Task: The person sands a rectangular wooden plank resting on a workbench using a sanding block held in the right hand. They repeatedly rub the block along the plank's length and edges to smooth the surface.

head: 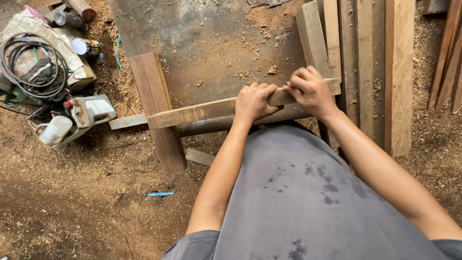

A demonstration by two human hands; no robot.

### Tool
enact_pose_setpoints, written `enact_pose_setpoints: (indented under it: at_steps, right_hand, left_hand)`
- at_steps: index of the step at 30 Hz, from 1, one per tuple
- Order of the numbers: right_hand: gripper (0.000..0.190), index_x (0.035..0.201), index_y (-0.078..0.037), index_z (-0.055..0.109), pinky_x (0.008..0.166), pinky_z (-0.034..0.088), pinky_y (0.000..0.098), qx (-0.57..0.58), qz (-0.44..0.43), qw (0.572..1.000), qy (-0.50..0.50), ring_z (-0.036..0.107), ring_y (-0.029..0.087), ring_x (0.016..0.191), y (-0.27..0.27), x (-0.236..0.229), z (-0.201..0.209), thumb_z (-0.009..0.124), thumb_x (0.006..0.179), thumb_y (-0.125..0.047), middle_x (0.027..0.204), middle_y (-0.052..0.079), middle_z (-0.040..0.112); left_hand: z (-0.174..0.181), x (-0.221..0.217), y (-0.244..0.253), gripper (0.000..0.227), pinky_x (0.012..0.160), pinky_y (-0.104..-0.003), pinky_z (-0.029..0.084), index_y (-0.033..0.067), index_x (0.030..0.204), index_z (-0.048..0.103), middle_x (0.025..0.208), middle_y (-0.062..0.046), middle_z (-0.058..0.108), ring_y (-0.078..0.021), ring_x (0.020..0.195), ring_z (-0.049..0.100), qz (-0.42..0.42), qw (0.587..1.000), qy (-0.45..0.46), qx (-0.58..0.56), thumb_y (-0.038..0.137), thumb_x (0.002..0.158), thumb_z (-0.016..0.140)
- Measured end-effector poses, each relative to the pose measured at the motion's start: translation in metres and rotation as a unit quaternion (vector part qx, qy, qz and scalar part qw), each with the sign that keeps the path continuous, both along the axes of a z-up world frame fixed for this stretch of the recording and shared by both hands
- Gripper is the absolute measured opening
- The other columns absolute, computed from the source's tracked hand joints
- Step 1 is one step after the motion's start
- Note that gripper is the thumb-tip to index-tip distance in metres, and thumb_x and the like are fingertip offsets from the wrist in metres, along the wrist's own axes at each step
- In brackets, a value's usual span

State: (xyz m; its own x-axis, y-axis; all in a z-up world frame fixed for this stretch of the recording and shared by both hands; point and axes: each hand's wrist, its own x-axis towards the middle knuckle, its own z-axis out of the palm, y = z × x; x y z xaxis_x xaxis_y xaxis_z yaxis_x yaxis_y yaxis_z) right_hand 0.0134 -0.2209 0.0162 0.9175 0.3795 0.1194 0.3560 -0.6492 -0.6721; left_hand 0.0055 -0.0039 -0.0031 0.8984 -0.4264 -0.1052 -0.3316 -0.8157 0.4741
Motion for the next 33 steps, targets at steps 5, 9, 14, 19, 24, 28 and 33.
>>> enact_pose_setpoints:
  at_steps: [5, 9, 14, 19, 24, 28, 33]
  right_hand:
    - [0.020, 0.084, -0.006, 0.064, 0.081, 0.050, 0.0396, -0.034, -0.017, 0.999, 0.020, 0.056, 0.026, 0.093, -0.036, -0.026, 0.015, 0.078, 0.095, -0.017, 0.096, 0.008, 0.062]
    - [0.017, 0.090, -0.003, 0.065, 0.081, 0.049, 0.0396, -0.006, -0.036, 0.999, -0.020, 0.058, 0.028, 0.098, 0.005, -0.009, -0.003, 0.076, 0.098, -0.013, 0.099, 0.009, 0.063]
    - [0.014, 0.088, -0.003, 0.065, 0.083, 0.048, 0.0404, 0.002, -0.050, 0.999, -0.016, 0.057, 0.028, 0.098, -0.016, -0.020, 0.003, 0.075, 0.096, -0.009, 0.096, 0.009, 0.061]
    - [0.022, 0.088, -0.003, 0.063, 0.082, 0.046, 0.0403, -0.012, -0.151, 0.988, -0.015, 0.055, 0.028, 0.096, -0.030, -0.034, 0.004, 0.078, 0.102, -0.010, 0.096, 0.011, 0.060]
    - [0.028, 0.086, -0.001, 0.057, 0.081, 0.045, 0.0406, -0.041, -0.201, 0.978, -0.031, 0.054, 0.028, 0.095, -0.022, -0.013, -0.007, 0.075, 0.105, -0.009, 0.096, 0.013, 0.057]
    - [0.027, 0.086, -0.001, 0.056, 0.076, 0.044, 0.0403, -0.039, -0.203, 0.978, -0.007, 0.054, 0.027, 0.090, -0.039, -0.043, -0.002, 0.072, 0.107, -0.009, 0.094, 0.012, 0.055]
    - [0.031, 0.085, 0.000, 0.053, 0.072, 0.044, 0.0415, -0.051, -0.235, 0.969, -0.054, 0.054, 0.027, 0.084, -0.044, -0.005, -0.024, 0.075, 0.106, -0.005, 0.093, 0.013, 0.054]
  left_hand:
    - [0.000, -0.001, 0.001, 0.057, 0.084, -0.040, 0.055, 0.0247, 0.111, 0.072, 0.099, 0.002, 0.074, -0.0228, 0.096, 0.069, 0.012, 1.000, 0.007, -0.002, 0.048, 0.062, 0.088]
    - [0.003, 0.001, -0.002, 0.058, 0.084, -0.041, 0.055, 0.0248, 0.111, 0.072, 0.099, 0.002, 0.074, -0.0234, 0.096, 0.069, 0.004, 0.999, 0.026, 0.023, 0.050, 0.061, 0.089]
    - [0.008, -0.001, -0.001, 0.058, 0.084, -0.040, 0.054, 0.0254, 0.112, 0.072, 0.097, 0.002, 0.073, -0.0223, 0.096, 0.068, 0.006, 0.999, 0.038, 0.022, 0.048, 0.061, 0.090]
    - [0.008, -0.004, -0.001, 0.059, 0.083, -0.040, 0.054, 0.0238, 0.111, 0.071, 0.097, 0.002, 0.073, -0.0223, 0.096, 0.068, 0.002, 0.999, 0.023, 0.025, 0.046, 0.060, 0.090]
    - [0.008, 0.000, -0.001, 0.055, 0.083, -0.040, 0.053, 0.0227, 0.108, 0.071, 0.095, 0.002, 0.072, -0.0222, 0.096, 0.067, -0.010, 0.999, 0.028, 0.025, 0.046, 0.063, 0.091]
    - [0.006, 0.000, -0.004, 0.058, 0.082, -0.040, 0.053, 0.0223, 0.107, 0.071, 0.095, 0.002, 0.073, -0.0220, 0.094, 0.067, 0.008, 1.000, 0.017, 0.018, 0.046, 0.058, 0.091]
    - [0.003, -0.001, -0.001, 0.051, 0.084, -0.041, 0.053, 0.0214, 0.102, 0.070, 0.094, 0.001, 0.072, -0.0235, 0.093, 0.067, -0.001, 0.999, 0.036, 0.015, 0.046, 0.063, 0.091]
